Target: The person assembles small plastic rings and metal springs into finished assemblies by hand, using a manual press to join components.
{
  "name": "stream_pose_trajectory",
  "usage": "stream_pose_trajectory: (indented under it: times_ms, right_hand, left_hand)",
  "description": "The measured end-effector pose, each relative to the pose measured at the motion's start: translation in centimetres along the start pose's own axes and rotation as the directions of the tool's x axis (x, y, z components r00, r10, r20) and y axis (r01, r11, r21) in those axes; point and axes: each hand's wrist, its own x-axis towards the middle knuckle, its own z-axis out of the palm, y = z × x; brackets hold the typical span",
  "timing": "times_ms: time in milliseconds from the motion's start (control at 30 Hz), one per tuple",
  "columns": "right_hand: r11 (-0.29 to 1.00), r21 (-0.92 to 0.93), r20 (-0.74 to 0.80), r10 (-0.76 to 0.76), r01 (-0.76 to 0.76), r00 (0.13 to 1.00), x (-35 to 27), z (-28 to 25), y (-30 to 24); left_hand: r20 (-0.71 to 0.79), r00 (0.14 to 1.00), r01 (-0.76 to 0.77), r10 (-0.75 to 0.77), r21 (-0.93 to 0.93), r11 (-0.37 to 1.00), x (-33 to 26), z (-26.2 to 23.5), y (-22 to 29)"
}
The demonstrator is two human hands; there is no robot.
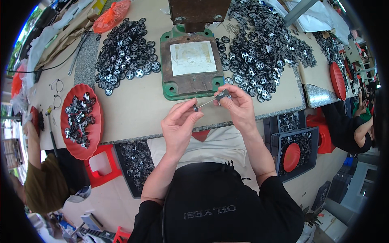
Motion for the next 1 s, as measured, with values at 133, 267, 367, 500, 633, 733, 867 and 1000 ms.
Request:
stream_pose_trajectory:
  times_ms: [133,267,367,500,633,733,867,1000]
  right_hand:
    - [0.997,0.064,0.004,-0.032,0.032,0.999,-0.1,0.2,1.0]
    - [0.993,-0.050,-0.006,-0.107,0.107,0.994,-0.3,0.6,0.5]
    - [0.992,-0.059,0.013,-0.112,0.112,0.994,-0.8,0.7,1.0]
    - [0.990,-0.057,0.004,-0.127,0.127,0.992,-0.9,0.9,1.1]
    - [0.890,-0.337,0.070,-0.302,0.308,0.951,-1.3,0.6,1.8]
    - [0.999,0.037,0.072,-0.004,0.001,0.997,-1.0,0.2,0.9]
    - [0.976,-0.183,-0.017,-0.120,0.115,0.993,-1.5,0.8,0.7]
    - [1.000,-0.007,0.229,-0.027,0.029,0.973,-0.7,-1.3,0.4]
  left_hand:
    - [-0.021,0.994,0.104,-0.108,-0.130,0.986,-0.1,0.1,0.0]
    - [-0.030,0.996,-0.075,0.080,0.130,0.989,-0.5,0.2,-0.3]
    - [-0.041,0.999,0.025,-0.024,0.027,0.999,-0.6,0.5,0.2]
    - [-0.033,0.999,0.000,-0.001,-0.038,0.999,-0.4,0.2,-0.4]
    - [-0.054,0.996,0.066,-0.067,-0.020,0.998,-0.4,-0.1,-0.4]
    - [-0.034,0.998,0.050,-0.048,0.055,0.997,-0.8,-0.2,-0.2]
    - [0.008,0.982,-0.179,0.189,0.356,0.917,-0.8,0.0,-0.5]
    - [0.035,0.981,0.196,-0.193,-0.138,0.971,-0.6,-0.3,-0.1]
